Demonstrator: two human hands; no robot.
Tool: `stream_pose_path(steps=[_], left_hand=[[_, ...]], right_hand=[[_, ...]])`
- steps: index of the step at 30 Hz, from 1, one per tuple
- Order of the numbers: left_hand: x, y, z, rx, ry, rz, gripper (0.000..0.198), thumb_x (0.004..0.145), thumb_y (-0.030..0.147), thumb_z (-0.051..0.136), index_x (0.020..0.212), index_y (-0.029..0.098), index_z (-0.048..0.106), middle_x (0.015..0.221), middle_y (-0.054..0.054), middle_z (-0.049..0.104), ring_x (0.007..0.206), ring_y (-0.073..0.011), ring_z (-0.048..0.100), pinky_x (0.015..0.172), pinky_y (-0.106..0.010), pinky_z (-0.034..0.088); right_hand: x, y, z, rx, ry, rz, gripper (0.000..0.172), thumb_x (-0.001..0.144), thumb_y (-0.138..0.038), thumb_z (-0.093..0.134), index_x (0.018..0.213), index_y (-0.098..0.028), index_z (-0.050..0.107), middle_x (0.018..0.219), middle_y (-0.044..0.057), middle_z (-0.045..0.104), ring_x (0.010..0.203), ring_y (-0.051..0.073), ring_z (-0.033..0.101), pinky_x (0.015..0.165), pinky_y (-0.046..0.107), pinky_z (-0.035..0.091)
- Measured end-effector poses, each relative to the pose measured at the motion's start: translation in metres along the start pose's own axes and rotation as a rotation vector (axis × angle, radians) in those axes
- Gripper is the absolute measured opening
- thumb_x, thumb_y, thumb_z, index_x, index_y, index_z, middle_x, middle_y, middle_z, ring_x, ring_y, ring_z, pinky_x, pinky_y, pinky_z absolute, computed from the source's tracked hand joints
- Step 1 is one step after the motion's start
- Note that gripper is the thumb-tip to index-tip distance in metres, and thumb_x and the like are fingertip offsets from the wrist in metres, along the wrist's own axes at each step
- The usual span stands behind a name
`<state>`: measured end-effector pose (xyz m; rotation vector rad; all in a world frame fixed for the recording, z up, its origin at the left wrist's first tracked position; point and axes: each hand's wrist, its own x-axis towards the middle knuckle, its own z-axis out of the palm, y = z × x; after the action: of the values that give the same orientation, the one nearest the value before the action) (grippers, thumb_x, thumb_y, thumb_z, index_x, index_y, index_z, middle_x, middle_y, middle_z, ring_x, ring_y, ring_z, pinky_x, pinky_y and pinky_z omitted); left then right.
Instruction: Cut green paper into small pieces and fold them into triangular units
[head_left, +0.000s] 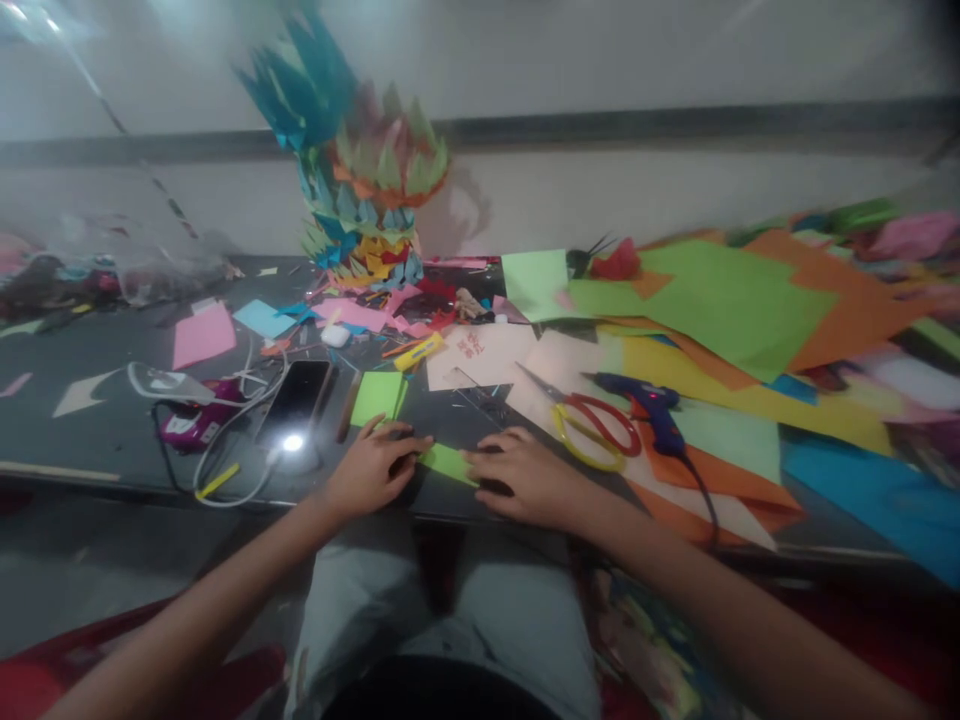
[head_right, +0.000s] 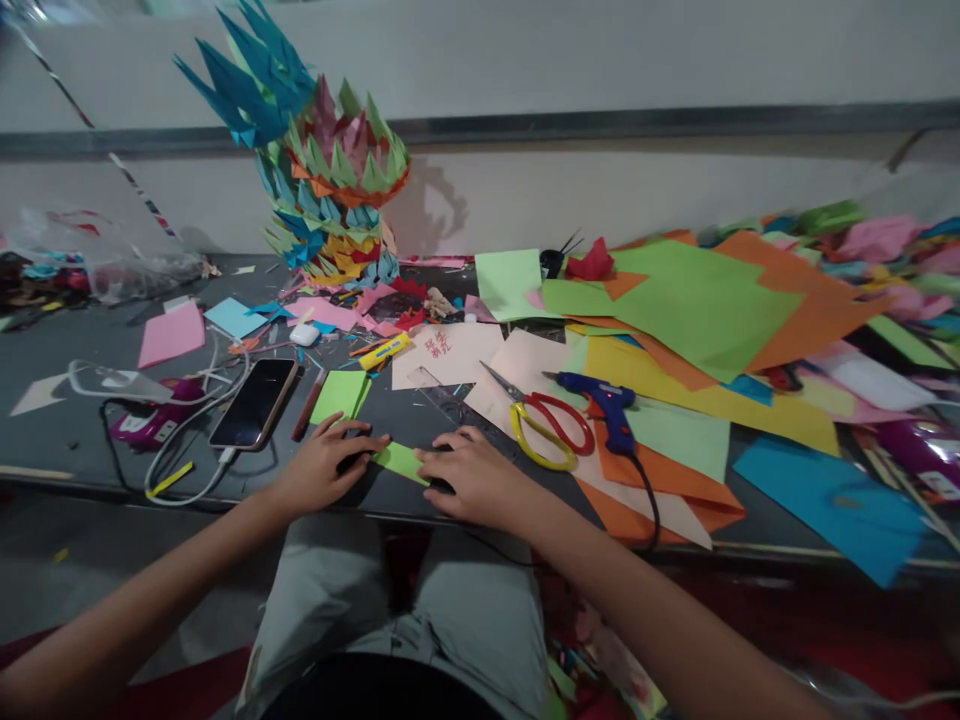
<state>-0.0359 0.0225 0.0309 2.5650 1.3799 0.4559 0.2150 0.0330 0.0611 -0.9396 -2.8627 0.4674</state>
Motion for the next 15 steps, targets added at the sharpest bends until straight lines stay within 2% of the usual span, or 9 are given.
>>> stream_pose_path(steps=[3,8,15], left_hand=[[0.002,0.002,0.001,-0.032,0.024,0.001,0.028,0.085,0.020,0.048,0.109,0.025,0.061,0.101,-0.002,0.068,0.108,-0.0187,0.053,0.103,-0.044,0.029],[0.003,0.004,-0.002,-0.088,0.037,-0.022,0.026,0.082,0.033,0.056,0.106,0.025,0.063,0.103,-0.002,0.067,0.106,-0.0206,0.053,0.099,-0.043,0.034],[0.003,0.001,0.001,-0.117,0.062,-0.048,0.027,0.079,0.036,0.062,0.104,0.026,0.065,0.100,-0.005,0.064,0.105,-0.0216,0.053,0.092,-0.040,0.041]], right_hand=[[-0.009,0.003,0.003,0.007,0.057,0.054,0.026,0.082,-0.031,0.057,0.106,-0.023,0.064,0.112,0.004,0.066,0.107,0.023,0.052,0.092,0.042,0.030],[-0.015,-0.002,0.009,-0.004,0.112,0.099,0.019,0.081,-0.028,0.058,0.098,-0.023,0.066,0.106,0.005,0.068,0.101,0.022,0.055,0.091,0.042,0.029],[-0.025,-0.008,0.010,0.027,0.189,0.201,0.015,0.082,-0.023,0.059,0.094,-0.024,0.067,0.101,0.002,0.070,0.096,0.019,0.057,0.089,0.039,0.030]])
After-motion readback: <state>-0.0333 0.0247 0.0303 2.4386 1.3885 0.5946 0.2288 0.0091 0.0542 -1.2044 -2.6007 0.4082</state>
